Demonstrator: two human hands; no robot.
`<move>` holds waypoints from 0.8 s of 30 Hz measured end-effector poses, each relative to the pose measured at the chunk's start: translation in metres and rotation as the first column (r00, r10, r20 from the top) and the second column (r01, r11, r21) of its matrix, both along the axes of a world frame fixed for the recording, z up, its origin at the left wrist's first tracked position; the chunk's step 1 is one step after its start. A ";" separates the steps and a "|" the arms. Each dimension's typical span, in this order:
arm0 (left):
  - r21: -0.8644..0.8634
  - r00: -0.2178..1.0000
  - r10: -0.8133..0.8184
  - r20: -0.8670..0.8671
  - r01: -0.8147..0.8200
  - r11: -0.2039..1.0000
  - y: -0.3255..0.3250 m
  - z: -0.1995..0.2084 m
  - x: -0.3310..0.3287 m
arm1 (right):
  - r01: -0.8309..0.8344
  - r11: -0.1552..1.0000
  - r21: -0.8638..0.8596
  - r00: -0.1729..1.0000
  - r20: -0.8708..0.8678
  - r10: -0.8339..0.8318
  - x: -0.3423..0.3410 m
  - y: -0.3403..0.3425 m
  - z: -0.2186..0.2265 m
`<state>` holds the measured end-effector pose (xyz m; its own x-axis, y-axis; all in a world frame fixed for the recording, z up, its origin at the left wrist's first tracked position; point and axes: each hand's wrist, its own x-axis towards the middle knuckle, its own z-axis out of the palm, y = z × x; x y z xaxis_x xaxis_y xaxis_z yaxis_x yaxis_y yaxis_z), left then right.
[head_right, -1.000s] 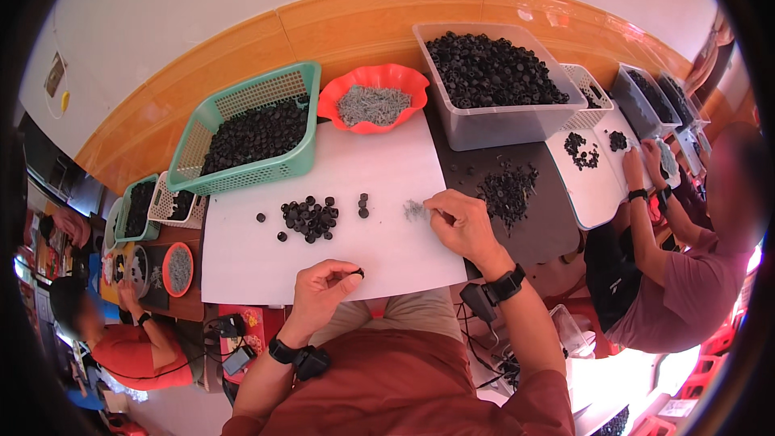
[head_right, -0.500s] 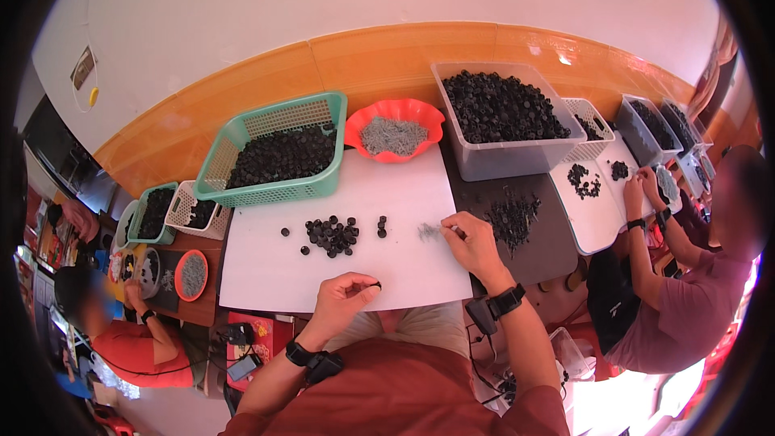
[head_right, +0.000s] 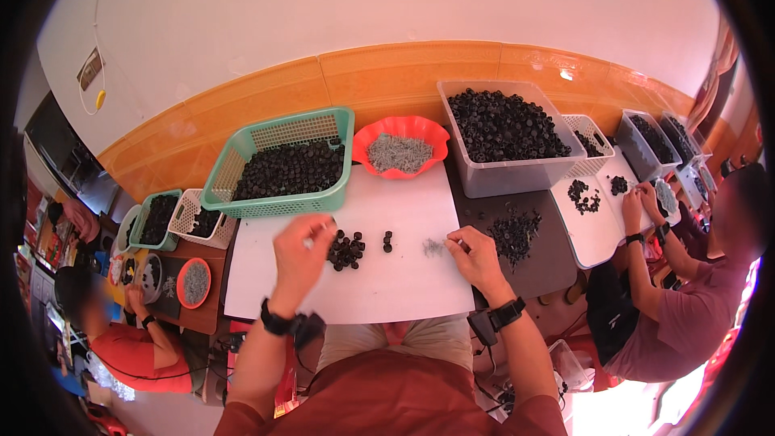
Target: Assembling small black plastic components by hand at a shared workbench.
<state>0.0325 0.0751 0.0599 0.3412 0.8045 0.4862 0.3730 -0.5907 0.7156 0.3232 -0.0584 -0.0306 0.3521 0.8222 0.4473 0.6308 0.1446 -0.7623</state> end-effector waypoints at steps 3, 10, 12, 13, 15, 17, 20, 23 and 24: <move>0.192 0.998 0.044 0.039 -0.051 0.980 0.065 0.013 0.006 | 0.002 1.000 0.003 1.000 0.016 -0.002 -0.001 0.000 0.001; 0.118 0.995 0.097 -0.020 -0.094 0.989 0.088 0.006 0.013 | 0.023 0.999 0.042 0.996 0.083 -0.026 0.000 0.005 -0.001; 0.047 0.994 -0.022 -0.103 0.027 0.999 0.065 -0.011 0.021 | 0.024 0.999 0.039 0.997 0.076 -0.027 0.001 0.005 -0.003; 0.062 0.985 -0.109 -0.132 0.118 0.991 0.053 -0.022 0.024 | 0.011 1.000 0.025 0.998 0.053 -0.013 0.001 0.004 -0.001; 0.055 0.963 -0.181 -0.200 0.196 0.979 0.033 -0.038 0.031 | 0.001 1.000 0.011 0.999 0.032 -0.001 0.001 0.004 -0.001; 0.044 0.930 -0.252 -0.267 0.273 0.961 0.019 -0.046 0.037 | -0.012 1.000 0.029 1.000 0.027 0.011 0.001 0.004 -0.003; 0.057 0.902 -0.281 -0.326 0.316 0.947 0.006 -0.050 0.044 | -0.012 1.000 0.025 0.999 0.033 0.011 0.000 0.003 -0.002; 0.108 0.882 -0.239 -0.406 0.306 0.946 0.000 -0.047 0.050 | -0.013 1.000 0.013 0.999 0.036 0.012 -0.001 0.004 0.001; 0.104 0.870 -0.217 -0.444 0.290 0.951 -0.002 -0.048 0.052 | -0.009 1.000 0.012 0.999 0.034 0.009 -0.002 0.003 0.002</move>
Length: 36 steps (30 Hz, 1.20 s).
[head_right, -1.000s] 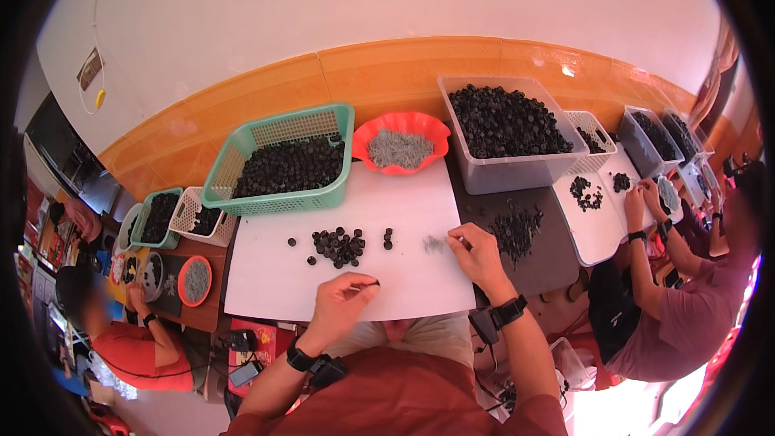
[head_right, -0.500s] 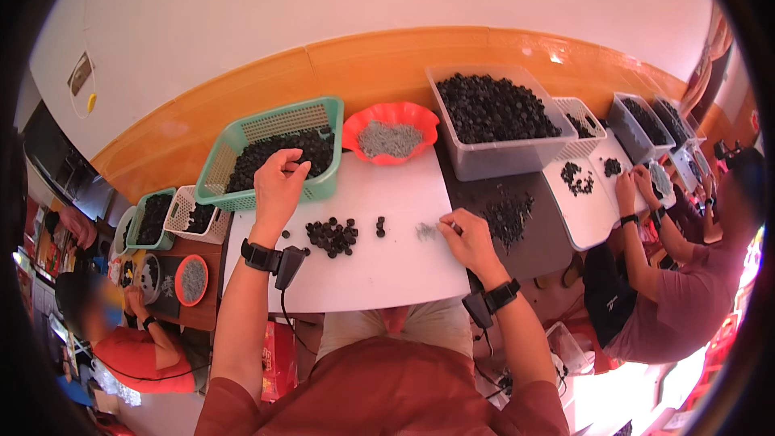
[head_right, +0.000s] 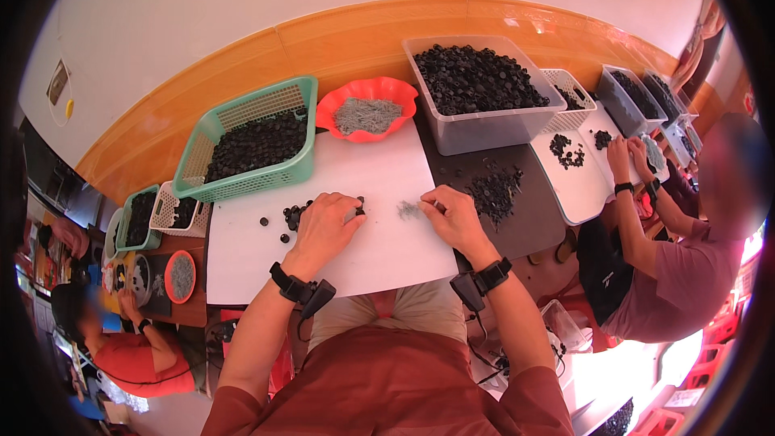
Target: Assembling small black plastic components by hand at a shared workbench.
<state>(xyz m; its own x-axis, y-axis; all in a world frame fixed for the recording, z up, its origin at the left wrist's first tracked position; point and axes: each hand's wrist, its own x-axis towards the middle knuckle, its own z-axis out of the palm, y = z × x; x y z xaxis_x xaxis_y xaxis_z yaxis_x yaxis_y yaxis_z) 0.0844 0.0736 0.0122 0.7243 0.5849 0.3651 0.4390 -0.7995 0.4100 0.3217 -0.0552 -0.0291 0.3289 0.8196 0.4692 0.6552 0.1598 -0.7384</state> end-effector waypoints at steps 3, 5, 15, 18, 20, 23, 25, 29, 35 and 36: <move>0.021 0.996 0.026 -0.084 -0.025 0.999 -0.002 -0.005 0.004 | -0.010 1.000 -0.009 0.999 -0.035 0.010 0.000 0.000 -0.001; 0.035 0.992 0.033 -0.126 -0.029 0.999 -0.003 -0.008 0.005 | -0.012 1.000 -0.013 0.998 -0.061 0.011 -0.001 0.000 -0.002; 0.051 0.989 0.124 -0.082 -0.120 0.991 0.004 0.004 0.019 | -0.030 1.000 0.006 0.997 -0.071 0.030 0.002 0.000 -0.003; 0.013 0.983 0.140 -0.118 -0.139 0.990 0.009 0.002 0.029 | -0.030 1.000 -0.010 0.996 -0.081 0.029 0.001 -0.002 -0.001; -0.050 0.974 0.152 -0.169 -0.162 0.986 0.011 0.003 0.034 | -0.039 0.999 -0.021 0.996 -0.082 0.037 0.001 -0.002 0.000; -0.048 0.964 0.169 -0.205 -0.183 0.982 0.016 0.001 0.035 | -0.045 0.999 -0.014 0.995 -0.093 0.043 0.001 -0.002 0.003; -0.041 0.986 0.109 -0.127 -0.115 0.992 0.019 -0.002 0.031 | -0.045 0.999 -0.013 0.995 -0.093 0.043 0.002 -0.002 0.002; -0.085 0.997 0.058 0.045 -0.054 0.995 0.009 0.005 0.026 | -0.041 0.999 -0.001 0.994 -0.098 0.041 0.003 -0.002 0.002; -0.282 0.971 0.045 0.235 0.024 0.959 -0.016 0.009 0.012 | -0.035 0.999 0.018 0.992 -0.117 0.037 0.003 -0.002 0.001; -0.298 0.960 0.030 0.278 0.056 0.953 -0.019 0.007 0.009 | -0.038 0.999 0.018 0.993 -0.114 0.040 0.003 -0.001 0.000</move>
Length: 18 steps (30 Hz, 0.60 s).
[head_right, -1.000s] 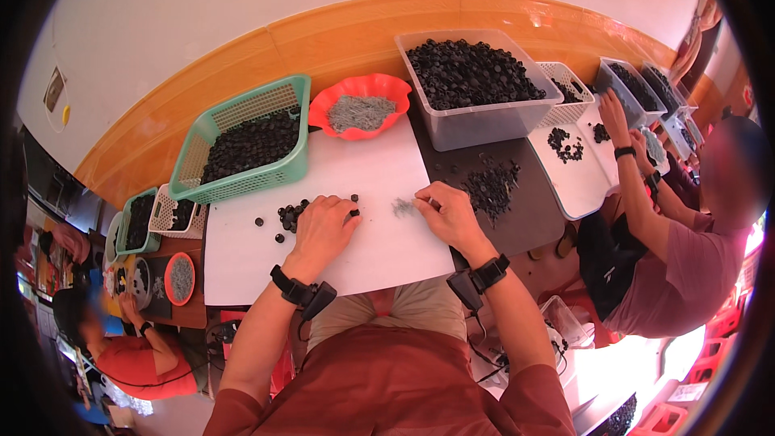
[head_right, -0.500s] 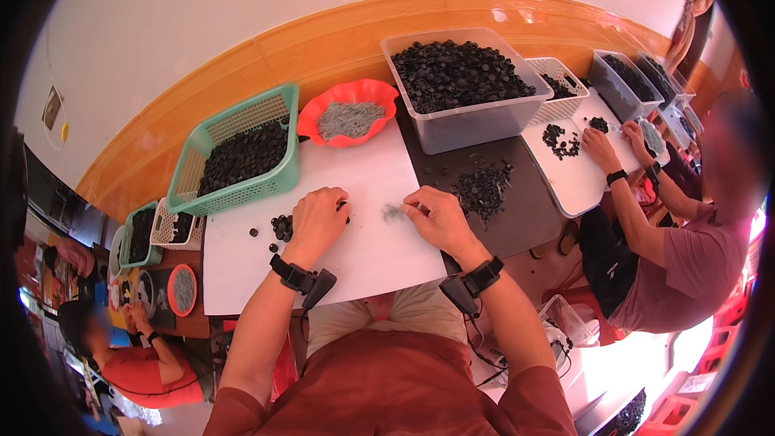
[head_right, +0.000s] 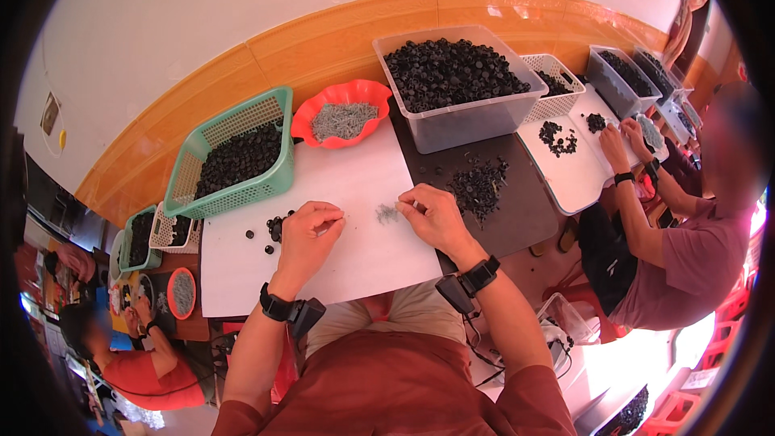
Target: Assembling small black plastic components by hand at a shared workbench.
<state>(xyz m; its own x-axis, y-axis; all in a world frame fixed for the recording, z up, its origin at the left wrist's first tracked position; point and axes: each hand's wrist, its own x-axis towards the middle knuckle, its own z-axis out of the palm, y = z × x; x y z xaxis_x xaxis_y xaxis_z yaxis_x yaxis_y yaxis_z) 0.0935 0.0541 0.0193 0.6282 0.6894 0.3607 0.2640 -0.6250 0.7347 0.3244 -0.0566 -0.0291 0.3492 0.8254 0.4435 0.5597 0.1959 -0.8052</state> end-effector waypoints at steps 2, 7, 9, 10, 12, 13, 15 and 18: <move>-0.018 0.999 -0.016 0.049 0.016 1.000 -0.007 -0.002 -0.005 | 0.019 0.999 0.047 1.000 -0.003 -0.019 -0.001 0.001 -0.003; -0.160 0.997 -0.068 0.047 0.074 0.984 -0.023 -0.001 -0.017 | 0.053 0.992 0.114 0.998 0.017 -0.056 0.000 -0.004 -0.001; -0.188 0.996 -0.061 0.072 0.073 0.979 -0.025 -0.006 -0.022 | 0.079 0.988 0.132 0.996 0.021 -0.082 -0.002 -0.010 0.005; -0.213 0.994 -0.060 0.096 0.079 0.974 -0.026 -0.009 -0.023 | 0.075 0.989 0.128 0.997 0.020 -0.079 -0.007 -0.014 0.010; -0.286 0.994 -0.034 0.104 0.063 0.956 -0.032 -0.009 -0.024 | 0.005 0.991 0.133 1.000 -0.014 -0.003 -0.022 -0.025 0.023; -0.352 0.994 -0.011 0.112 0.050 0.935 -0.035 -0.007 -0.023 | 0.008 0.992 0.126 1.000 -0.015 -0.006 -0.030 -0.030 0.027; -0.344 0.994 -0.010 0.107 0.046 0.938 -0.041 -0.005 -0.021 | -0.137 0.983 0.121 0.990 -0.026 0.142 -0.043 -0.037 0.032; -0.324 0.994 -0.013 0.107 0.047 0.945 -0.049 0.000 -0.020 | -0.239 0.966 0.095 0.971 0.019 0.239 -0.058 -0.042 0.035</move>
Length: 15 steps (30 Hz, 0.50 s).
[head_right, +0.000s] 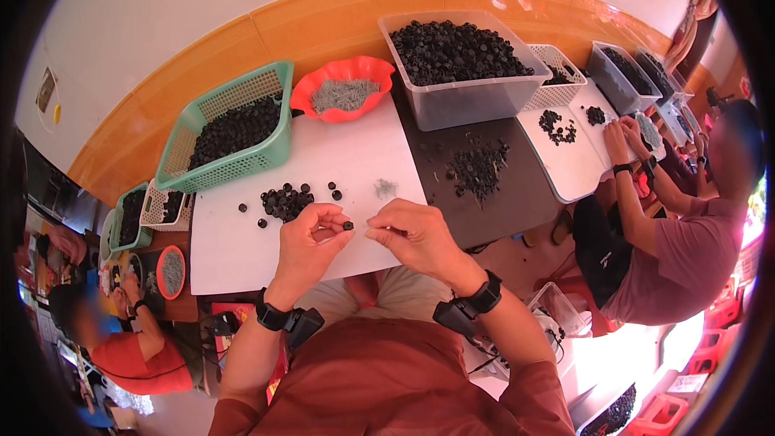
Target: Assembling small black plastic components by hand at a shared workbench.
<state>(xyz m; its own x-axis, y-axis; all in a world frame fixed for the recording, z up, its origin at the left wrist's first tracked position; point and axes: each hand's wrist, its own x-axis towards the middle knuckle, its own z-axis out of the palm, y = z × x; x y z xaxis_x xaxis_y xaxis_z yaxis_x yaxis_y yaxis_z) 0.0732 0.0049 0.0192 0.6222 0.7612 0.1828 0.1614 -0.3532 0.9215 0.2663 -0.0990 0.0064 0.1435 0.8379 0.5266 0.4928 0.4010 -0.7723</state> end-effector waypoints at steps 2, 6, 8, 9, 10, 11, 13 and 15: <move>0.008 1.000 -0.005 0.004 0.005 1.000 -0.005 0.003 -0.001 | -0.019 0.999 -0.042 0.999 -0.026 0.018 -0.007 -0.004 0.003; 0.130 0.999 -0.050 0.016 0.047 0.990 -0.014 0.004 -0.004 | -0.016 0.999 -0.030 1.000 -0.019 0.016 -0.016 -0.007 0.001; 0.155 0.998 -0.061 0.021 0.057 0.986 -0.017 0.001 -0.006 | -0.013 1.000 -0.028 1.000 -0.015 0.013 -0.018 -0.008 0.000; 0.189 0.998 -0.066 0.012 0.062 0.980 -0.018 -0.001 -0.006 | -0.007 1.000 -0.028 1.000 0.008 0.007 -0.018 -0.009 0.000; 0.223 0.997 -0.071 0.004 0.068 0.973 -0.019 -0.002 -0.007 | -0.001 1.000 -0.027 1.000 0.031 0.002 -0.019 -0.010 -0.001; 0.218 0.997 -0.071 0.004 0.068 0.974 -0.019 -0.003 -0.007 | -0.001 0.999 -0.032 1.000 0.030 0.002 -0.019 -0.011 -0.002; 0.236 0.997 -0.078 0.002 0.076 0.969 -0.019 -0.005 -0.007 | 0.005 0.999 -0.040 0.998 0.070 -0.002 -0.020 -0.013 -0.003; 0.273 0.997 -0.073 -0.022 0.076 0.959 -0.020 -0.009 -0.008 | -0.006 0.999 -0.036 0.997 0.079 0.009 -0.019 -0.013 -0.004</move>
